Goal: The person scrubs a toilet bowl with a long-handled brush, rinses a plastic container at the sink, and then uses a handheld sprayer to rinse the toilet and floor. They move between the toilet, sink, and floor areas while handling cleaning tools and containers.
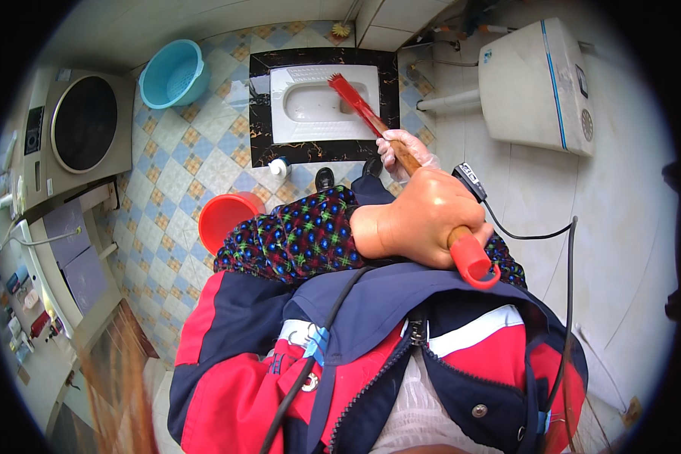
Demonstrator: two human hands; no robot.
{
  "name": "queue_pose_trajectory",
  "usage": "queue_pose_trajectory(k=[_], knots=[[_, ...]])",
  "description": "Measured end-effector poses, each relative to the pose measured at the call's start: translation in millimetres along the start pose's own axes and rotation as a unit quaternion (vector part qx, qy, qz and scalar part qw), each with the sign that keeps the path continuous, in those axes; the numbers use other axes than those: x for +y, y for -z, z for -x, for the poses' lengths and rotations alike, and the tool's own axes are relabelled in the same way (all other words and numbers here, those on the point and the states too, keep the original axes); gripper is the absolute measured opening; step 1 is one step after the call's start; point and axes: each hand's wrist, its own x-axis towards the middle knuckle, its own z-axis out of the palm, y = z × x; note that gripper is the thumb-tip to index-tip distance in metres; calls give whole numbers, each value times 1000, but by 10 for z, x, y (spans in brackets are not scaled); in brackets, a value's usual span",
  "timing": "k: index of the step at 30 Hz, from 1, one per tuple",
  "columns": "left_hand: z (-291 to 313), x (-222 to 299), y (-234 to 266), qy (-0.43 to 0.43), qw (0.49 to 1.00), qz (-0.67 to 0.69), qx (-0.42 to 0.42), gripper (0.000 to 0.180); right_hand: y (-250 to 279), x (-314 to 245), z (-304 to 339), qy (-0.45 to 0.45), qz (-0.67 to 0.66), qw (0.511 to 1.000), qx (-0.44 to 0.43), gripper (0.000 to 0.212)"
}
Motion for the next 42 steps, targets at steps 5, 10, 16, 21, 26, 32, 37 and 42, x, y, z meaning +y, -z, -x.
queue_pose_trajectory(k=[5,10,16,21,26,32,37,42], knots=[[12,17,-120,5,997,62,-51,25,694,232,-254,91,-66,993,23,17],[67,-162,-189,91,963,132,-215,27,1312,449,-195,167,-95,981,-32,19],[344,-750,-711,175,969,144,-99,21,1881,412,52,386,-5,915,116,26],[477,-1044,-639,297,952,52,50,18,2002,258,-812,275,-204,930,137,14],[223,-712,-253,216,976,-23,-4,21,1264,404,-1695,119,-401,908,15,12],[-100,-357,-310,158,973,-97,-138,24,511,135,-1493,163,-483,852,-117,14],[-109,32,-76,129,984,-49,-117,23,328,253,-963,154,-397,897,-118,13],[20,5,159,196,971,81,-111,23,877,631,-636,120,-387,908,-108,8]])
